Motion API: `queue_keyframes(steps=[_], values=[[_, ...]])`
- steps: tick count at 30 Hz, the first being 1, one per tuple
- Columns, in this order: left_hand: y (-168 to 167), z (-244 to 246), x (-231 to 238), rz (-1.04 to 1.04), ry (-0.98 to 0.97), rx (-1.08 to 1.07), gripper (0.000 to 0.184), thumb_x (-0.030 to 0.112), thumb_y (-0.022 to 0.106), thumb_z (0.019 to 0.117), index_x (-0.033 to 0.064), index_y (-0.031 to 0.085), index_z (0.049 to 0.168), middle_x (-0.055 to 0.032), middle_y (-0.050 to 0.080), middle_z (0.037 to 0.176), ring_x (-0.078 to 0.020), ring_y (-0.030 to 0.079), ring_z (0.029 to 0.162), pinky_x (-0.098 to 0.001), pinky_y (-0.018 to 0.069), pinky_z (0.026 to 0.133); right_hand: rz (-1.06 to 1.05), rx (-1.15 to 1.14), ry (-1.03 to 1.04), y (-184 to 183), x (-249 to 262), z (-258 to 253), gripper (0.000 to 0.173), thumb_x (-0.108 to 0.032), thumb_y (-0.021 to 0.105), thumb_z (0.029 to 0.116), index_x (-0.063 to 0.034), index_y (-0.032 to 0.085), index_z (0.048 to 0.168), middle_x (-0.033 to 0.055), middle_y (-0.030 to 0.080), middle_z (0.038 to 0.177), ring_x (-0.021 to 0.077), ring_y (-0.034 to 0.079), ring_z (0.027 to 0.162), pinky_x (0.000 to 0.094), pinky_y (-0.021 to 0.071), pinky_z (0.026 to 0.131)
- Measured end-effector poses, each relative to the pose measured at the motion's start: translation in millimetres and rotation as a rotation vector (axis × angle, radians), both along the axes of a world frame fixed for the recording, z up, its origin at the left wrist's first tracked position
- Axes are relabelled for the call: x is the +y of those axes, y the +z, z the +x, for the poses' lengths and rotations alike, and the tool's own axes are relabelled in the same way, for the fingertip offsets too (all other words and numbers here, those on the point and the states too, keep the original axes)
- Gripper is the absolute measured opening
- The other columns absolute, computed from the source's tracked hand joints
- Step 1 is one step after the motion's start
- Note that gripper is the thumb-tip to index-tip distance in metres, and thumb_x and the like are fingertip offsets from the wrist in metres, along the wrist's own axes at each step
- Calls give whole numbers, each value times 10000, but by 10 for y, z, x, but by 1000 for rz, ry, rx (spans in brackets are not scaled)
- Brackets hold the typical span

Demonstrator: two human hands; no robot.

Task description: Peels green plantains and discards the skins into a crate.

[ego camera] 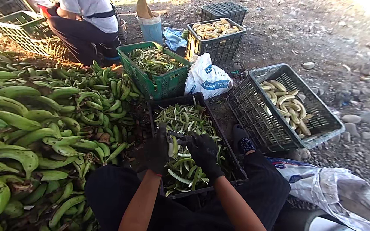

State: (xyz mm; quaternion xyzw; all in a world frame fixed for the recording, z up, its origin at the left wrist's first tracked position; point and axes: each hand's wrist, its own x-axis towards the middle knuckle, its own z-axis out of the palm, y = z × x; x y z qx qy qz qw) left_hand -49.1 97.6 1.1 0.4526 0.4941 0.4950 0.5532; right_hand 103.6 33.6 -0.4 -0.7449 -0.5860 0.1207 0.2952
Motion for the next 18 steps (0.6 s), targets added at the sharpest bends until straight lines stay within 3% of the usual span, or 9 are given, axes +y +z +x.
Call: queue_keyframes(steps=[3,5,8,10,11,13,15,16,18], values=[[18,6,-3,96,54,116,516,304,212,1123,-49,436,1425,-184,565,1262,-137,564,1101,-304,478,975,67,-83,0,-103,-6,-39,744,-765,410,904,-243,686,1357,246,685,1202,511,611,1134,696,452,867],[86,0,3,184,0,289,513,270,236,1114,-59,409,1468,-246,564,1314,-208,571,1164,-360,462,1027,61,-33,-11,-109,10,-43,689,-707,426,928,-231,694,1347,243,688,1186,497,620,1119,678,465,852],[171,44,35,218,-150,365,533,317,177,1121,34,418,1503,-184,635,1243,-201,637,1076,-387,533,934,-155,114,0,32,94,23,571,-578,401,1011,-213,677,1353,178,709,1170,402,638,1137,635,470,908],[200,-5,32,228,-272,443,533,290,192,1122,19,377,1543,-209,558,1411,-227,565,1265,-401,441,1085,-242,157,34,85,145,85,583,-588,364,1023,-206,679,1330,153,715,1142,372,646,1113,627,468,899],[228,-9,12,232,-316,511,515,258,220,1121,-21,409,1509,-250,567,1377,-272,571,1254,-439,439,1082,-246,163,40,89,169,106,585,-593,350,1032,-197,689,1299,146,722,1107,368,657,1082,631,472,874],[247,42,-77,226,-370,550,490,233,263,1110,-104,536,1338,-281,634,1166,-298,632,1084,-467,496,981,-243,199,36,88,217,140,541,-552,347,1061,-183,706,1226,135,725,1047,356,668,1027,634,472,844],[228,61,-98,186,-359,437,512,226,248,1110,-113,504,1395,-269,652,1195,-265,653,1089,-431,501,1003,-227,246,44,85,253,160,523,-520,350,1074,-169,705,1229,141,722,1067,348,663,1039,625,466,860],[189,61,-54,145,-312,333,525,249,199,1101,-66,499,1395,-190,676,1059,-201,672,923,-381,558,875,-214,249,40,73,262,156,538,-533,342,1068,-172,705,1236,136,723,1083,345,666,1050,622,473,863],[72,24,66,-16,-194,-81,557,391,145,1104,49,566,1232,-90,671,802,-166,657,654,-336,584,611,-152,194,15,-2,218,116,616,-627,338,1017,-173,699,1225,137,712,1043,350,664,1012,616,484,837]])
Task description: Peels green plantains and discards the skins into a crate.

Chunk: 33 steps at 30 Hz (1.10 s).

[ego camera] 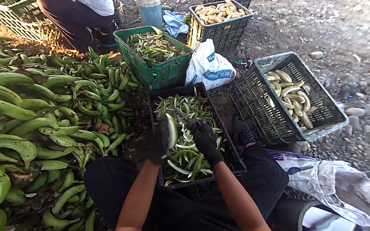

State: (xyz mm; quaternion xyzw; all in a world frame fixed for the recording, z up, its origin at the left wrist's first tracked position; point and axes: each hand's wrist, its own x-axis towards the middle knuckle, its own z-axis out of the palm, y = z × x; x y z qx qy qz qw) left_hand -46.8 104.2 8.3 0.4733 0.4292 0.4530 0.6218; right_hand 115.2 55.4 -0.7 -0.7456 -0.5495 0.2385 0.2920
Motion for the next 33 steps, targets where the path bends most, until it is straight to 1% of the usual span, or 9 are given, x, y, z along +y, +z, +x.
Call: queue_keyframes(steps=[3,7,16,19,23,25,28,30,33], values=[[-197,-142,91,-274,24,-473,600,588,224,1060,136,618,1068,-47,654,805,-155,640,685,-339,567,617,223,-159,69,-196,-221,-60,576,-573,517,941,-187,688,1332,214,698,1157,462,630,1107,687,455,888],[-258,-184,7,-475,13,-590,434,383,270,1097,79,563,997,-41,591,719,-118,598,569,-237,542,529,506,-357,84,-468,-393,-81,646,-715,575,836,-237,757,1230,185,710,1141,457,639,1083,697,429,930],[-128,7,8,-245,215,-82,491,477,325,1090,64,584,1144,-66,610,820,-156,603,689,-343,544,638,104,-100,54,-165,-348,-138,636,-639,414,961,-203,708,1319,225,705,1143,464,641,1081,678,461,859],[-79,61,-45,57,87,287,542,368,188,1118,20,601,1153,-106,647,888,-172,628,774,-370,550,724,-178,72,61,-34,-168,-100,577,-616,349,1026,-206,711,1211,106,716,1044,306,663,1013,592,480,860],[224,64,-202,272,-206,648,427,198,325,1111,-99,537,1335,-247,655,1053,-275,661,935,-455,539,879,-234,153,100,69,-48,-5,595,-481,274,1110,-34,658,1189,198,680,1043,351,647,1016,590,467,888],[199,72,-243,200,-209,440,419,219,331,1106,-71,587,1266,-114,662,889,-134,646,761,-327,569,753,-181,151,75,109,-43,4,541,-406,297,1123,4,632,1238,241,675,1095,390,641,1069,604,462,920],[66,43,-121,-102,-160,-79,526,422,205,1097,82,545,1311,-69,660,744,-148,633,583,-300,563,550,4,162,1,-4,-88,2,558,-505,333,1073,-86,678,1204,152,696,1038,325,653,1011,584,483,862],[-8,-64,-32,-199,-135,-298,606,568,227,1073,126,605,1245,-50,660,762,-129,629,599,-282,562,544,152,69,71,-163,-203,40,612,-590,399,1012,-127,698,1281,150,710,1133,343,656,1084,603,496,901],[-27,-185,15,-287,-133,-381,479,472,326,1078,129,634,1210,1,602,753,-72,576,577,-220,537,540,387,-195,217,-344,-388,92,711,-710,409,935,-168,720,1274,203,704,1135,445,648,1061,671,467,862]])
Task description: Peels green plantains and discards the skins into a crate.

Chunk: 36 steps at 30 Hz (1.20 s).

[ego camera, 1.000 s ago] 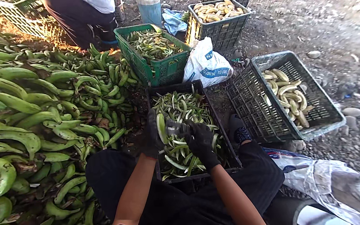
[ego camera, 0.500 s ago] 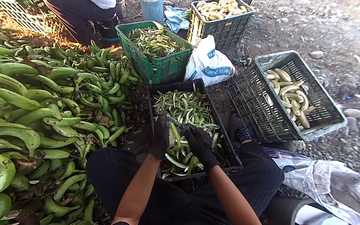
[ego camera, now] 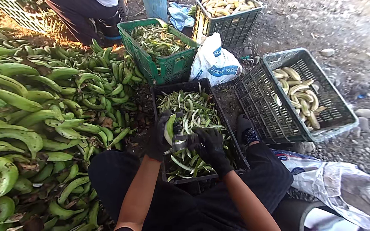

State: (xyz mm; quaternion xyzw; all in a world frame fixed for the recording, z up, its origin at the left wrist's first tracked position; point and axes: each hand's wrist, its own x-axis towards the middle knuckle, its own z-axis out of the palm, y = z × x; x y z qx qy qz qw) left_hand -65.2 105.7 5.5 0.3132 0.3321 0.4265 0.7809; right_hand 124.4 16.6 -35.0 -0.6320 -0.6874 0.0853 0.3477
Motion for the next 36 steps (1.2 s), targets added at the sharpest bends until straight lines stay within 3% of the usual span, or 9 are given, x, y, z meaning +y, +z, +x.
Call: queue_keyframes(steps=[4,8,11,19,23,25,31,33,36], values=[[19,50,-60,-19,2,95,455,450,334,1081,127,637,1186,10,564,691,-66,537,516,-211,511,501,-59,-74,-33,69,-86,-38,675,-722,450,904,-222,745,1248,215,702,1138,472,642,1068,699,440,884],[-57,135,-95,252,89,398,520,457,289,1097,108,598,1326,-56,688,1044,-114,646,834,-314,562,749,-406,101,-132,261,75,-187,552,-580,447,987,-182,731,1243,186,711,1108,411,653,1068,645,478,863],[140,267,-190,316,94,625,484,356,264,1125,23,600,1227,-72,615,879,-127,594,718,-325,542,684,-605,327,-171,343,278,-204,594,-535,316,1086,-68,673,1173,180,687,1019,356,650,1005,604,475,866],[49,-92,-6,127,80,308,589,566,254,1075,160,634,1269,-39,697,849,-108,646,661,-275,564,600,-199,109,70,153,64,191,706,-709,406,936,-185,702,1305,163,696,1191,384,627,1140,638,464,939],[-65,-8,13,221,44,498,616,545,243,1085,111,648,1251,-60,684,863,-134,650,699,-321,578,651,-275,-50,58,228,53,145,568,-658,547,924,-232,731,1252,193,696,1156,444,621,1115,674,445,912],[-108,43,-7,314,47,620,608,538,261,1087,101,627,1300,-113,691,1078,-191,670,920,-424,577,815,-386,42,-111,255,177,19,528,-603,547,956,-198,716,1251,197,687,1154,435,622,1103,660,465,867],[-3,27,-58,286,125,721,583,501,294,1097,58,625,1282,-128,678,1022,-186,663,884,-403,571,817,-554,449,-351,223,326,-46,626,-636,390,1031,-109,680,1205,169,697,1037,354,652,1008,610,475,867],[8,1,-85,295,62,772,556,444,274,1113,46,648,1216,-103,694,879,-173,683,732,-347,606,686,-577,516,-365,43,285,158,674,-636,301,1051,-80,655,1188,168,688,1039,328,655,1004,571,489,895],[5,-139,-125,443,-278,1268,480,395,481,1071,20,619,1336,-198,668,1234,-297,640,1150,-492,482,1036,-555,600,-279,-316,13,538,574,-413,266,1117,-7,588,1363,207,673,1206,299,656,1089,508,505,982]])
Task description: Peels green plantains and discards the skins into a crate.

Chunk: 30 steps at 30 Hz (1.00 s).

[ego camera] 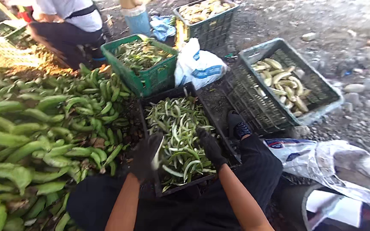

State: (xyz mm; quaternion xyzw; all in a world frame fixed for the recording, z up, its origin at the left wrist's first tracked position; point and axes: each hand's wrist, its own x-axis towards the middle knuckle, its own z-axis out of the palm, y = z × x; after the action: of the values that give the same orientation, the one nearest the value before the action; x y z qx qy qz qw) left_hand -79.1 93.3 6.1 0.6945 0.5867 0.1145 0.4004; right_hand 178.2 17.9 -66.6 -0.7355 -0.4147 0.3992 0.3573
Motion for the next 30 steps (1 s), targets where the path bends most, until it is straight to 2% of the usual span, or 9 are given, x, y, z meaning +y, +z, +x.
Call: queue_keyframes(steps=[3,6,10,13,17,22,25,28,30], values=[[-234,-23,17,-231,-387,449,583,532,604,984,45,649,1301,-235,645,1278,-404,589,1236,-629,418,1072,64,367,-163,-427,-422,251,596,-457,212,1118,-50,549,1394,117,687,1175,174,676,858,378,575,762],[-245,312,53,-394,-679,550,500,456,597,1011,24,666,1254,-220,652,1258,-366,598,1215,-576,429,1064,70,737,-433,-546,-709,354,623,-531,220,1106,-75,569,1349,120,709,1076,207,672,745,394,570,639],[686,1293,219,-2,-619,-77,434,339,463,1079,16,606,1331,-165,676,1168,-244,658,1053,-465,520,972,117,888,-564,-495,-693,394,668,-602,219,1081,-88,586,1297,123,703,976,236,652,690,435,566,594],[1298,1929,295,260,-512,-587,467,370,361,1104,142,486,1491,-83,680,1262,-193,685,1046,-415,585,893,59,816,-516,-587,-685,350,648,-560,232,1096,-70,601,1305,137,693,987,236,651,724,438,566,638],[1463,2100,125,456,-580,-499,457,386,365,1105,185,489,1496,-69,700,1225,-190,705,1005,-433,600,861,-2,726,-441,-510,-695,281,647,-517,212,1110,-60,644,1260,113,698,974,185,634,717,374,541,651],[880,839,310,365,-508,-55,514,444,414,1071,106,582,1420,-115,643,1353,-227,655,1175,-492,516,1028,-26,689,-415,-484,-706,255,626,-539,275,1100,-58,622,1300,131,696,1063,192,658,786,388,556,708],[889,-377,295,278,-153,-120,555,407,391,1067,10,519,1432,-173,644,1296,-232,663,1108,-468,537,976,-33,685,-381,-475,-674,246,634,-527,244,1106,-55,628,1285,125,685,1014,184,639,749,371,546,681],[1002,-1513,-35,231,263,-314,490,397,388,1083,28,486,1390,-34,667,1039,-116,659,863,-357,573,797,2,645,-330,-556,-627,233,630,-518,211,1109,-80,602,1337,122,699,1041,199,648,743,389,549,659],[919,-2258,-525,274,453,-473,471,384,382,1095,8,529,1337,-41,692,1041,-164,686,899,-392,588,828,110,598,-325,-620,-605,161,509,-435,248,1122,-106,500,1416,83,695,1079,158,654,751,357,564,652]])
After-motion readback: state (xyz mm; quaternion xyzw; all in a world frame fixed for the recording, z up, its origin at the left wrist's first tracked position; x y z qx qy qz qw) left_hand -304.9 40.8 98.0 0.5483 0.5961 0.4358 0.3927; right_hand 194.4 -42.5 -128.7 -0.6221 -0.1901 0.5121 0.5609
